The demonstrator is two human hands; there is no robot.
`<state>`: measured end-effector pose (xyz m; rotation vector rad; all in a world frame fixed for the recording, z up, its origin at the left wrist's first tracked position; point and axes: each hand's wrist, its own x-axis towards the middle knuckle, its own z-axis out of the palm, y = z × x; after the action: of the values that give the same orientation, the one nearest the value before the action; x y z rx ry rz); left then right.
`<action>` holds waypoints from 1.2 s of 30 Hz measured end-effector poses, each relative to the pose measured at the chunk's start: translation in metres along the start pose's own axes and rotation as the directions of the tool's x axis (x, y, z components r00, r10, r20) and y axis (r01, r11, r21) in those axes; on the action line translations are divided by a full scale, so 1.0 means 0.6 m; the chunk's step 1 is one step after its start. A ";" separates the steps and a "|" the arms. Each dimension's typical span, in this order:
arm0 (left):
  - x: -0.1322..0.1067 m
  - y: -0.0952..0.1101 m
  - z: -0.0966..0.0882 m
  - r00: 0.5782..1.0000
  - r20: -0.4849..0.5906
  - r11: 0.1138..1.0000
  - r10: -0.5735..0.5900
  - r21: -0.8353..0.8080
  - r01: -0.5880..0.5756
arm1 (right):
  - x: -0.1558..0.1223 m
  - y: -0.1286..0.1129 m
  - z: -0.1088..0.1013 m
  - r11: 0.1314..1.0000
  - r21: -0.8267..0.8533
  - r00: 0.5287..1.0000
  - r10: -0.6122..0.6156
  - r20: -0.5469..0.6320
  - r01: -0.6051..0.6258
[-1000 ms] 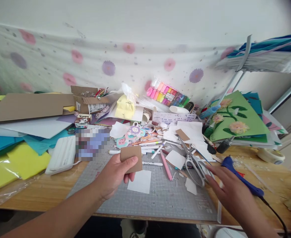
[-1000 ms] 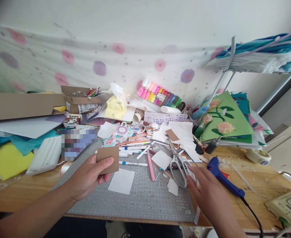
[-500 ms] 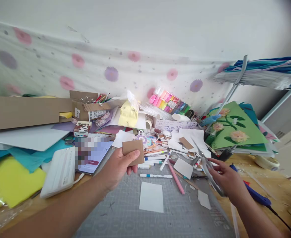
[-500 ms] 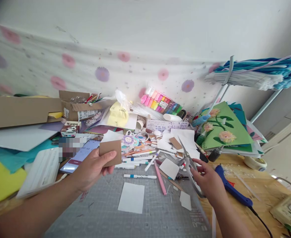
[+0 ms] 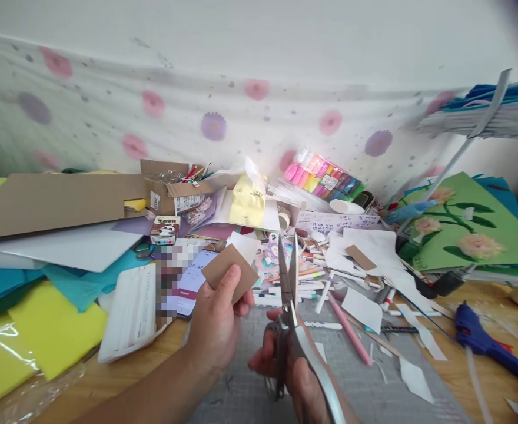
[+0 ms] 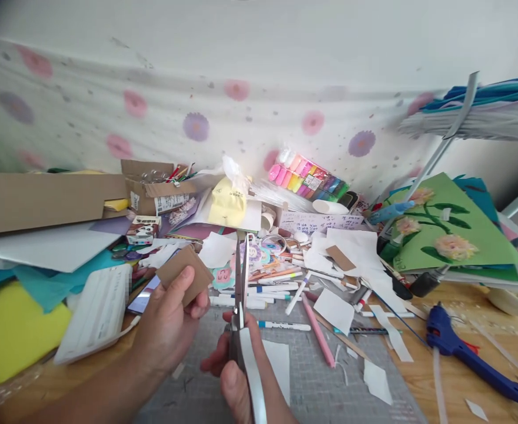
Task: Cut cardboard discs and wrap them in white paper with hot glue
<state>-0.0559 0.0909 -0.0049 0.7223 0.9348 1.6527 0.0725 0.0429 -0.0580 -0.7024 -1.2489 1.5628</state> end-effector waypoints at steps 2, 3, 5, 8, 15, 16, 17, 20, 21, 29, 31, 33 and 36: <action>-0.002 0.007 0.000 0.998 -0.054 0.999 0.028 -0.020 -0.029 | 0.006 0.010 0.005 0.997 0.036 0.996 0.067 0.052 -0.069; -0.002 0.009 -0.001 0.996 -0.074 0.999 0.040 -0.019 -0.042 | 0.008 0.012 0.009 0.996 0.031 0.994 0.085 0.069 -0.087; -0.001 0.009 -0.004 0.995 -0.088 0.998 0.054 -0.003 -0.055 | 0.009 0.009 0.017 0.996 -0.034 0.993 0.081 0.090 -0.078; 0.002 0.002 -0.013 0.992 -0.106 0.996 0.074 0.051 -0.069 | 0.007 -0.005 0.033 0.989 -0.145 0.994 0.034 0.100 -0.020; 0.000 -0.011 -0.020 0.981 -0.190 0.988 0.043 0.152 -0.014 | 0.003 -0.031 0.057 0.936 -0.344 0.997 -0.073 0.029 0.078; -0.001 -0.011 -0.020 0.982 -0.187 0.985 0.040 0.172 -0.008 | 0.003 -0.027 0.059 0.943 -0.325 0.997 -0.073 0.020 0.076; -0.002 -0.011 -0.020 0.983 -0.180 0.980 0.040 0.197 -0.004 | 0.002 -0.023 0.060 0.950 -0.306 0.998 -0.067 0.011 0.067; -0.005 -0.009 -0.021 0.985 -0.162 0.968 0.059 0.252 -0.016 | 0.000 -0.008 0.060 0.958 -0.285 1.000 -0.029 0.005 0.029; -0.006 -0.008 -0.021 0.986 -0.156 0.966 0.063 0.258 -0.021 | -0.001 -0.005 0.060 0.960 -0.280 1.000 -0.024 0.007 0.025; -0.016 0.005 -0.012 0.982 -0.185 0.992 0.046 0.123 -0.023 | 0.002 -0.013 0.059 0.939 -0.335 0.992 -0.037 0.119 0.075; -0.016 0.003 -0.015 0.985 -0.163 0.989 0.059 0.140 -0.036 | 0.002 -0.015 0.060 0.931 -0.358 0.990 -0.027 0.139 0.076; -0.016 0.002 -0.019 0.987 -0.147 0.985 0.068 0.164 -0.043 | 0.003 -0.018 0.062 0.927 -0.369 0.990 -0.022 0.142 0.073; -0.016 0.001 -0.021 0.986 -0.155 0.984 0.062 0.172 -0.035 | 0.004 -0.021 0.065 0.919 -0.386 0.993 -0.045 0.113 0.086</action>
<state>-0.0644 0.0786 -0.0107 0.7391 1.1916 1.7079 0.0416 0.0301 -0.0336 -0.8289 -1.6704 1.3186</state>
